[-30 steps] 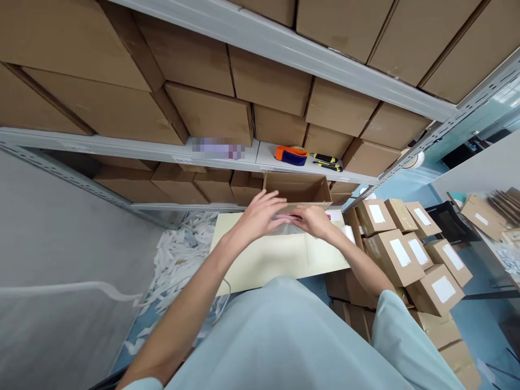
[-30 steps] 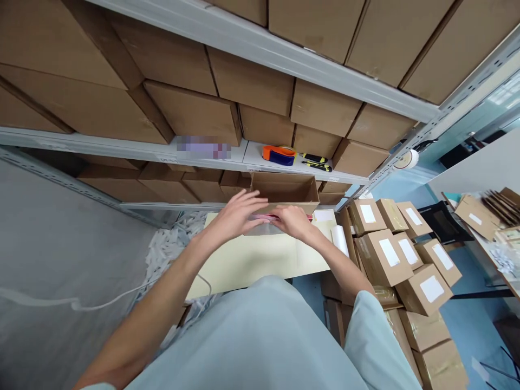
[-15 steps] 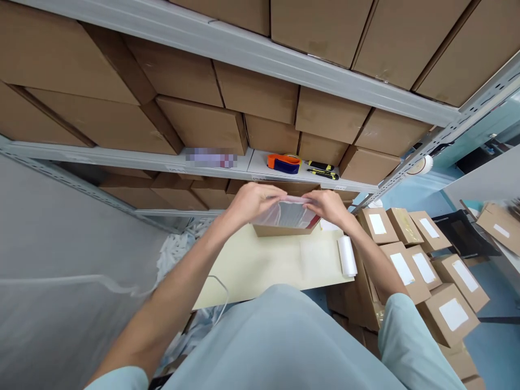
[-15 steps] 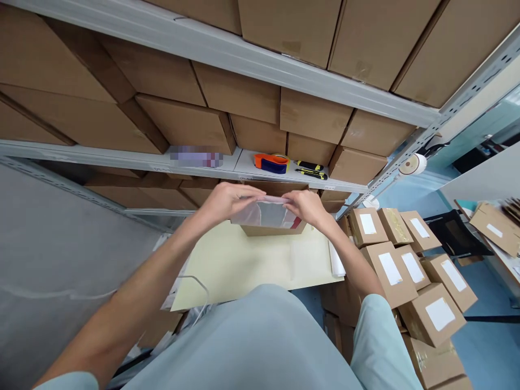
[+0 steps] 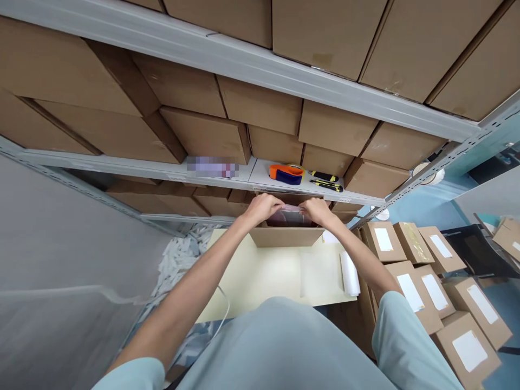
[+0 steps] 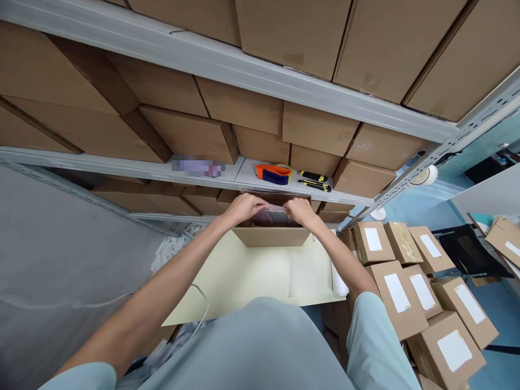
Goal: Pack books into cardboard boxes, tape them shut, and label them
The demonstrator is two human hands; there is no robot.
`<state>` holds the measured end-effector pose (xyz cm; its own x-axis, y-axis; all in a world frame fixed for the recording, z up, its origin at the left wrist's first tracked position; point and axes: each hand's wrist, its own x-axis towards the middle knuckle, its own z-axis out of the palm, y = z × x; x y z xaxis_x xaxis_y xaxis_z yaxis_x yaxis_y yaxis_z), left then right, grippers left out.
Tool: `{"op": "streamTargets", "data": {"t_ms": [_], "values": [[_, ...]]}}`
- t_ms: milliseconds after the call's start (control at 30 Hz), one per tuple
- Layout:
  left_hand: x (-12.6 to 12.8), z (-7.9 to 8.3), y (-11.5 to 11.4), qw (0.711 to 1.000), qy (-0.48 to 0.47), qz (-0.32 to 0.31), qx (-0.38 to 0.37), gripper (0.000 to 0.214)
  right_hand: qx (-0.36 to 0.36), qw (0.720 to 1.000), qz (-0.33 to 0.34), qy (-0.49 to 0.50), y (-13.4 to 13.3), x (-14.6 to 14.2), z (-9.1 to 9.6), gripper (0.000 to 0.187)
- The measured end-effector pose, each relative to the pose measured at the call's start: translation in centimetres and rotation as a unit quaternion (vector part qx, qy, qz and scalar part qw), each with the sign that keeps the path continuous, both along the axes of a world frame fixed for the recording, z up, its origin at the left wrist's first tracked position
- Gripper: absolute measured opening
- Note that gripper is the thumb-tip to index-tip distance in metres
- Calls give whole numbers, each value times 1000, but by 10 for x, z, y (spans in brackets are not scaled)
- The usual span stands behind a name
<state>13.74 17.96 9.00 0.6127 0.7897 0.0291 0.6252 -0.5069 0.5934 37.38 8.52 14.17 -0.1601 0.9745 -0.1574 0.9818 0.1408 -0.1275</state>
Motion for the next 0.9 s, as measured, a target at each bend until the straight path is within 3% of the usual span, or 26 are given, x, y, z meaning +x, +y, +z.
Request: {"op": "streamTargets", "data": {"t_ms": [100, 200, 300, 467, 633, 733, 800, 900], "values": [[7, -28, 4, 997, 59, -8, -57, 13, -71, 997, -7, 13, 14, -3, -40, 22], [15, -48, 8, 992, 89, -27, -91, 9, -119, 993, 0, 24, 29, -6, -68, 21], [21, -62, 13, 983, 126, -41, -128, 17, -164, 986, 3, 26, 41, -13, -86, 17], [30, -74, 19, 970, 170, -22, -172, 7, -220, 975, -20, 14, 53, -24, -104, 20], [31, -61, 12, 968, 191, -7, -162, 8, -218, 975, -52, 0, 49, -19, -97, 32], [14, -45, -6, 980, 166, 12, -109, 17, -173, 983, -60, 12, 24, -7, -80, 39], [-7, -36, -22, 989, 128, 55, -53, 29, -98, 990, -92, 35, -4, 6, -69, 40], [-42, -29, -45, 977, 56, 194, 72, 39, 71, 963, -251, 69, -51, 26, -56, 37]]}}
